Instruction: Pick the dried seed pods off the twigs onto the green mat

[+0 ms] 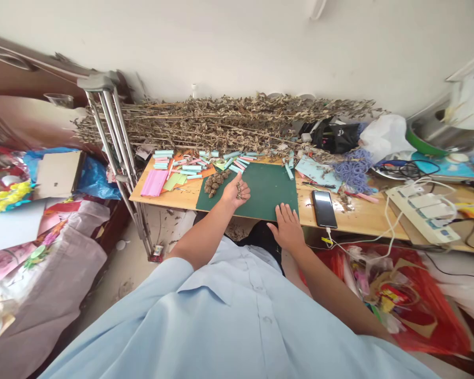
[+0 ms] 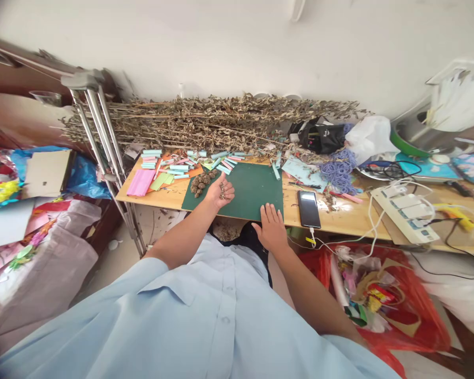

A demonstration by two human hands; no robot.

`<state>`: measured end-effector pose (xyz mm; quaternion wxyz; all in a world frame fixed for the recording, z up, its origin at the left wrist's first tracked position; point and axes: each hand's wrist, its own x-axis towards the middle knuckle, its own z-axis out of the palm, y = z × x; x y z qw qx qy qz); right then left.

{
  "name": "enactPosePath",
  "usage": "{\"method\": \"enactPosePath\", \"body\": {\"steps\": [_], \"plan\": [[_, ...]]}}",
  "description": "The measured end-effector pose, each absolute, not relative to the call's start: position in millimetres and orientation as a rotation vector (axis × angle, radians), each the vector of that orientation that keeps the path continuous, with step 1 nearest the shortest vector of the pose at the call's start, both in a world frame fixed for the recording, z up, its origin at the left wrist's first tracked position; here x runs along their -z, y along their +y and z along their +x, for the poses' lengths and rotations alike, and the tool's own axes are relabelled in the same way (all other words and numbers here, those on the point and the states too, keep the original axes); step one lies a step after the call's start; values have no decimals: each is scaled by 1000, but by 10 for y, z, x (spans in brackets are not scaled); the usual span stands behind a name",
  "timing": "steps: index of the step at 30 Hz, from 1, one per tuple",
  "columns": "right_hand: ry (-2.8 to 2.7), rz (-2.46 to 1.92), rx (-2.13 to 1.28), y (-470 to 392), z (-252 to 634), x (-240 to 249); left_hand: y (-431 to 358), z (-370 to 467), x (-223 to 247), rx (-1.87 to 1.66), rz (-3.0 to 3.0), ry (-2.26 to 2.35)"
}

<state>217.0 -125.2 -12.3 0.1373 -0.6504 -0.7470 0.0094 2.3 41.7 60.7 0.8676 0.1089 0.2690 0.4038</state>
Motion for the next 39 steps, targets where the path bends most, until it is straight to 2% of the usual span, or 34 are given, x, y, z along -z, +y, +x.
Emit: {"method": "enactPosePath", "body": {"steps": [14, 39], "plan": [[-2209, -1837, -131, -1259, 2226, 58, 416, 93, -469, -891, 158, 560], [-2118, -1934, -172, -1198, 2267, 164, 506, -61, -281, -735, 357, 500]]}}
